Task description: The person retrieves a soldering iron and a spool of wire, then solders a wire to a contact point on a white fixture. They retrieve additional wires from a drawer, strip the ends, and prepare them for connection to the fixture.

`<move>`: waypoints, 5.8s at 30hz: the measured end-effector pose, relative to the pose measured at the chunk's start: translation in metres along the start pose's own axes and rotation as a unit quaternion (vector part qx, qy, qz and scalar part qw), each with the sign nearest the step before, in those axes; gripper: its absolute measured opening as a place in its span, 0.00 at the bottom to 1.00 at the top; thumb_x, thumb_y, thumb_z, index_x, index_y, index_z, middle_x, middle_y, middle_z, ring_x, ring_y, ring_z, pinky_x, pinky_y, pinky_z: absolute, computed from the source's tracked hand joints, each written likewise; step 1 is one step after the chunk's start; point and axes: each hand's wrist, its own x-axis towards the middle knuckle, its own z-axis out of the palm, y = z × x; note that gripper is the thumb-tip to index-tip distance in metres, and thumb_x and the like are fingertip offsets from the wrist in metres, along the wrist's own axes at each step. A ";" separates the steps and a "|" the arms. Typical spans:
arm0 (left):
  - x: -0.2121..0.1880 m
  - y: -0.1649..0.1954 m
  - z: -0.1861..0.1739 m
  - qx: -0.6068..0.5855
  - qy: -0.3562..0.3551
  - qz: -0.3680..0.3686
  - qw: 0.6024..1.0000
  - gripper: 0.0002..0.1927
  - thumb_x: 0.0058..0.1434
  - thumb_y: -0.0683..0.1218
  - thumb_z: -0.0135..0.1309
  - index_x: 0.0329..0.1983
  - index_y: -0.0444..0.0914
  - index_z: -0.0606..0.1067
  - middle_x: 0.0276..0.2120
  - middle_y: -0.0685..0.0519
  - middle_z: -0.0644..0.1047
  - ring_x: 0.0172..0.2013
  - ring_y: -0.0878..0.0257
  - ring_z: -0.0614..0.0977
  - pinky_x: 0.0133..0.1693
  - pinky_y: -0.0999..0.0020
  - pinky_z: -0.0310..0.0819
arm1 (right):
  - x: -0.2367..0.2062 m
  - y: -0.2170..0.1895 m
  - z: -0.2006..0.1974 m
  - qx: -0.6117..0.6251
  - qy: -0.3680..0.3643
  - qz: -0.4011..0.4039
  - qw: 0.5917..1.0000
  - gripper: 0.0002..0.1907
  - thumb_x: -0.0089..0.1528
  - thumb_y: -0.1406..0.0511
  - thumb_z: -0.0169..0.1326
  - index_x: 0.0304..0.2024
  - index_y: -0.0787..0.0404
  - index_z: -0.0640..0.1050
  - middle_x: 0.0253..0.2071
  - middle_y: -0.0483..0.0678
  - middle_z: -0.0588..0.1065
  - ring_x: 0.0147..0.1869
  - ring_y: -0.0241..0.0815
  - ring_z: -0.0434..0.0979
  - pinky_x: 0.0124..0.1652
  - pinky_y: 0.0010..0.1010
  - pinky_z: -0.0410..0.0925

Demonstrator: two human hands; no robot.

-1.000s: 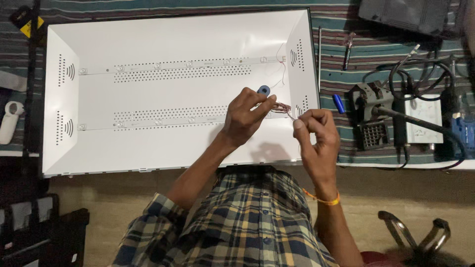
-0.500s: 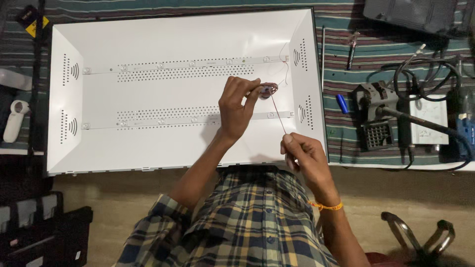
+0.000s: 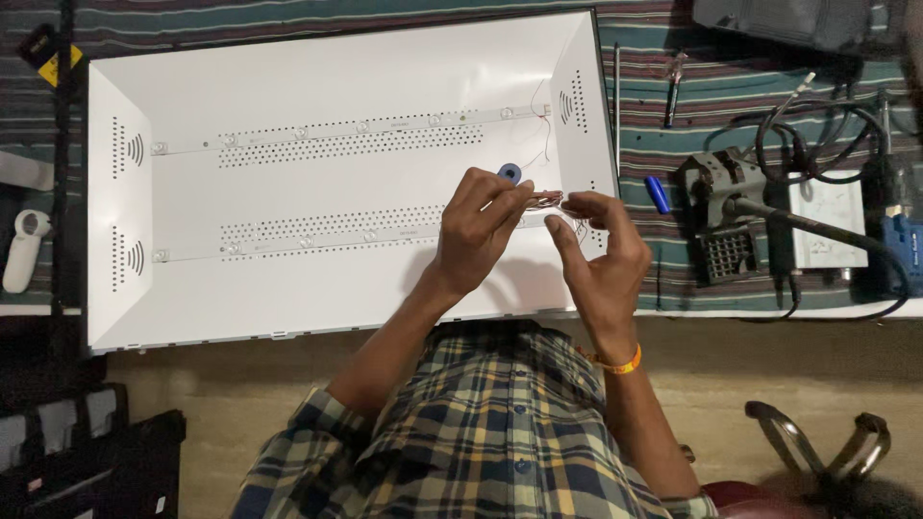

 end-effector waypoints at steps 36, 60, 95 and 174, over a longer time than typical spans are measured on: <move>-0.001 0.004 -0.033 -0.175 -0.316 -0.054 0.931 0.09 0.66 0.45 0.59 0.44 0.35 0.76 0.37 0.50 0.77 0.40 0.55 0.78 0.42 0.57 0.73 | 0.005 0.045 -0.031 0.284 -0.333 0.196 0.877 0.07 0.65 0.66 0.58 0.39 0.65 0.78 0.34 0.42 0.76 0.39 0.30 0.74 0.40 0.24 0.69; -0.006 -0.025 -0.018 -0.277 0.005 -0.383 0.881 0.07 0.67 0.45 0.58 0.39 0.35 0.78 0.29 0.56 0.78 0.27 0.72 0.76 0.30 0.74 0.74 | -0.014 -0.011 -0.032 0.071 -0.253 0.015 0.965 0.08 0.62 0.65 0.61 0.31 0.63 0.83 0.29 0.45 0.80 0.31 0.34 0.79 0.29 0.27 0.69; -0.016 0.012 -0.033 0.012 -0.212 0.162 0.964 0.14 0.60 0.37 0.59 0.49 0.34 0.75 0.38 0.51 0.78 0.43 0.57 0.80 0.48 0.64 0.76 | 0.025 -0.009 -0.041 -0.069 -0.248 -0.161 0.953 0.06 0.57 0.69 0.65 0.35 0.63 0.80 0.34 0.49 0.76 0.39 0.48 0.74 0.39 0.38 0.67; 0.183 -0.222 0.074 -0.151 -0.564 -0.148 0.798 0.07 0.59 0.47 0.67 0.36 0.40 0.82 0.26 0.54 0.77 0.30 0.68 0.77 0.36 0.66 0.71 | 0.041 0.178 -0.008 0.757 0.105 0.382 0.520 0.05 0.71 0.68 0.52 0.43 0.64 0.77 0.34 0.46 0.76 0.33 0.36 0.73 0.34 0.25 0.68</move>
